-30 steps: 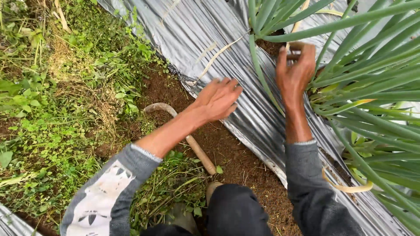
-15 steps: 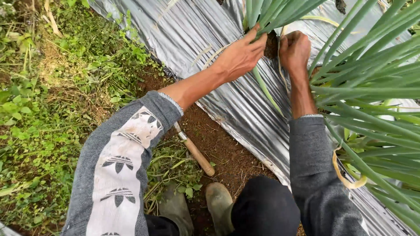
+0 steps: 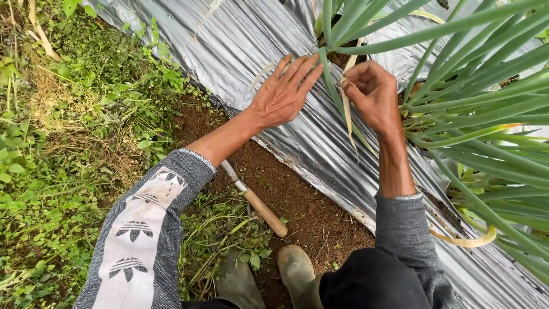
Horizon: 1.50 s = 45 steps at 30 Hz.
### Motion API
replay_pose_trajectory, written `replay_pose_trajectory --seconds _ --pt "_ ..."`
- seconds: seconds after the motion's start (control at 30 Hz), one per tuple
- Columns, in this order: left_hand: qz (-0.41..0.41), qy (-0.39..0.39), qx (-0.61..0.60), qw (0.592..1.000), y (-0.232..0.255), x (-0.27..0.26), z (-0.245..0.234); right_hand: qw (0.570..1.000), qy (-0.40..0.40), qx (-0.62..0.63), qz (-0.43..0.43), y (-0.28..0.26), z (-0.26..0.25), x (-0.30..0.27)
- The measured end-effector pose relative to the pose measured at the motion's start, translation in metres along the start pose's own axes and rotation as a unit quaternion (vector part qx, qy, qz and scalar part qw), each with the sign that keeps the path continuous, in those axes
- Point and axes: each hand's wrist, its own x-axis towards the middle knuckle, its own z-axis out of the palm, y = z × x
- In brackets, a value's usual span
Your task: The person uses a sickle to cut weeds and small plants growing between rows of crops covered with plastic mulch. They gather the cut vegetation by hand and continue clearing the soil path.
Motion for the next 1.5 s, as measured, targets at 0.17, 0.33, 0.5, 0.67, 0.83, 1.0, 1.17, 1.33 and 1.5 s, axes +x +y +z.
replay_pose_trajectory --seconds 0.17,0.33,0.5,0.67,0.83,1.0,1.17,1.33,1.5 --pt "-0.215 0.265 -0.158 0.927 -0.005 0.009 0.022 0.995 -0.052 -0.083 -0.007 -0.007 0.033 0.001" --pt "-0.265 0.249 -0.301 0.881 -0.017 0.029 0.026 0.976 0.063 -0.196 -0.072 0.029 0.043 0.004" --pt "-0.235 0.248 -0.36 0.868 -0.014 0.03 0.013 0.971 0.117 -0.191 -0.08 0.049 0.039 0.003" --pt "-0.021 0.269 -0.32 0.908 0.018 0.008 -0.002 0.973 0.157 -0.137 -0.098 0.087 0.039 0.005" --pt "-0.003 0.205 -0.296 0.933 0.029 -0.003 0.014 0.959 0.191 -0.188 -0.092 0.064 0.051 0.01" --pt "-0.079 0.208 -0.383 0.896 0.031 -0.008 0.02 0.953 0.223 -0.171 -0.117 0.073 0.054 0.021" --pt "-0.092 0.182 -0.469 0.859 0.04 -0.022 0.004 0.973 0.132 -0.095 -0.162 0.064 0.048 -0.018" --pt "-0.114 0.167 -0.525 0.827 0.066 -0.05 0.003 0.99 0.071 -0.016 -0.122 0.051 0.071 -0.065" --pt "-0.158 0.128 -0.566 0.799 0.093 -0.107 -0.022 0.993 0.036 -0.003 -0.113 0.072 0.092 -0.088"
